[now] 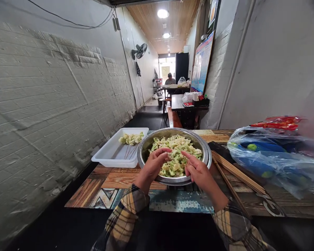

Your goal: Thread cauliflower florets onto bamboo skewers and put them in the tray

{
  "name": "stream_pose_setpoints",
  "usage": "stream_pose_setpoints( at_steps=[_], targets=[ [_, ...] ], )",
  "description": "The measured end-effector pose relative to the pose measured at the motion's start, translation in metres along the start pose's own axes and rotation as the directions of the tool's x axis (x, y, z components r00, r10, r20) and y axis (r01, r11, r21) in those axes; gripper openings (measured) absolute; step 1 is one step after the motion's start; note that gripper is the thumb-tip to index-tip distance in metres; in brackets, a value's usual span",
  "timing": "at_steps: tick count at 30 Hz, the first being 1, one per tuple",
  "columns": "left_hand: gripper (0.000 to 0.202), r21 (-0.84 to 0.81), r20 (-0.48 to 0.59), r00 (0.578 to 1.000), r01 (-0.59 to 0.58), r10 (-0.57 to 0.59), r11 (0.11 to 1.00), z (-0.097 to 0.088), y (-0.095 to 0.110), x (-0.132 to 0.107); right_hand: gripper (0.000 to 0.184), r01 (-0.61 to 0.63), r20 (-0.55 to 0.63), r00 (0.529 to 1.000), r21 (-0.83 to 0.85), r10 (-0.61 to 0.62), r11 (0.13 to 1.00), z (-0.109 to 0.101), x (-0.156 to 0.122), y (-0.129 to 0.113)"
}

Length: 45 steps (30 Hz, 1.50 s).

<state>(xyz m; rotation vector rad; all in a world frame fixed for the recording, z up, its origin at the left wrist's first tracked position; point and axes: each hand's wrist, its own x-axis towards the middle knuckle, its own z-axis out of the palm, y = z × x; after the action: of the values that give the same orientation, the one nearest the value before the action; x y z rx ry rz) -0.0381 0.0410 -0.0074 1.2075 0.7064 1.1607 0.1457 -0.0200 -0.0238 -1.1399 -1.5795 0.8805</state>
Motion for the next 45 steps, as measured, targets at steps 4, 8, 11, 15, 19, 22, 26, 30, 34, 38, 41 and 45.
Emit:
stream_pose_setpoints(
  at_steps=[4, 8, 11, 15, 19, 22, 26, 30, 34, 38, 41, 45],
  targets=[
    [0.038, 0.084, -0.009, 0.998, -0.054, 0.055, 0.995, 0.001, -0.002, -0.003, 0.053, 0.042, 0.020, 0.999, -0.055, -0.040, 0.998, 0.003, -0.005, -0.006],
    [0.041, 0.123, -0.041, 0.997, -0.054, 0.060, 0.991, -0.001, -0.003, 0.001, 0.050, 0.046, 0.034, 0.998, -0.049, -0.045, 0.998, 0.005, -0.008, -0.009],
    [0.033, 0.087, -0.063, 0.998, -0.016, 0.022, 0.996, 0.000, -0.002, 0.003, 0.049, 0.031, 0.036, 0.999, -0.026, -0.030, 0.999, 0.005, -0.007, -0.008],
    [0.028, -0.086, -0.073, 0.997, 0.020, -0.026, 0.996, 0.007, -0.002, 0.000, 0.047, 0.024, 0.017, 1.000, -0.049, -0.023, 0.998, 0.005, -0.007, -0.004],
    [0.027, -0.186, -0.001, 0.997, 0.073, -0.075, 0.980, 0.015, 0.000, -0.008, 0.046, -0.001, 0.002, 1.000, -0.080, 0.001, 0.997, 0.004, -0.010, -0.004],
    [0.026, -0.168, -0.023, 0.998, 0.054, -0.059, 0.984, 0.017, 0.001, -0.011, 0.045, 0.005, -0.009, 1.000, -0.103, -0.006, 0.995, 0.004, -0.011, -0.004],
    [0.023, -0.057, -0.093, 0.996, -0.013, 0.008, 0.998, 0.016, 0.000, -0.012, 0.045, 0.015, -0.006, 1.000, -0.149, -0.016, 0.989, 0.004, -0.014, -0.004],
    [0.020, 0.021, -0.181, 0.981, -0.059, 0.062, 0.998, 0.017, -0.002, -0.011, 0.045, 0.061, 0.068, 0.997, -0.193, -0.049, 0.979, 0.003, -0.015, -0.005],
    [0.018, 0.045, -0.200, 0.977, -0.060, 0.068, 0.997, 0.018, -0.001, -0.010, 0.044, 0.101, 0.093, 0.992, -0.234, -0.081, 0.967, 0.002, -0.013, -0.006],
    [0.018, 0.059, -0.178, 0.982, -0.049, 0.059, 0.997, 0.018, 0.000, -0.011, 0.045, 0.114, 0.098, 0.991, -0.241, -0.093, 0.964, 0.003, -0.011, -0.007],
    [0.018, 0.078, -0.168, 0.984, -0.054, 0.067, 0.996, 0.018, 0.000, -0.012, 0.044, 0.121, 0.083, 0.991, -0.243, -0.104, 0.962, 0.004, -0.011, -0.009],
    [0.016, 0.076, -0.172, 0.982, -0.068, 0.080, 0.995, 0.018, 0.000, -0.012, 0.043, 0.129, 0.077, 0.991, -0.265, -0.112, 0.956, 0.004, -0.011, -0.010]
  ],
)
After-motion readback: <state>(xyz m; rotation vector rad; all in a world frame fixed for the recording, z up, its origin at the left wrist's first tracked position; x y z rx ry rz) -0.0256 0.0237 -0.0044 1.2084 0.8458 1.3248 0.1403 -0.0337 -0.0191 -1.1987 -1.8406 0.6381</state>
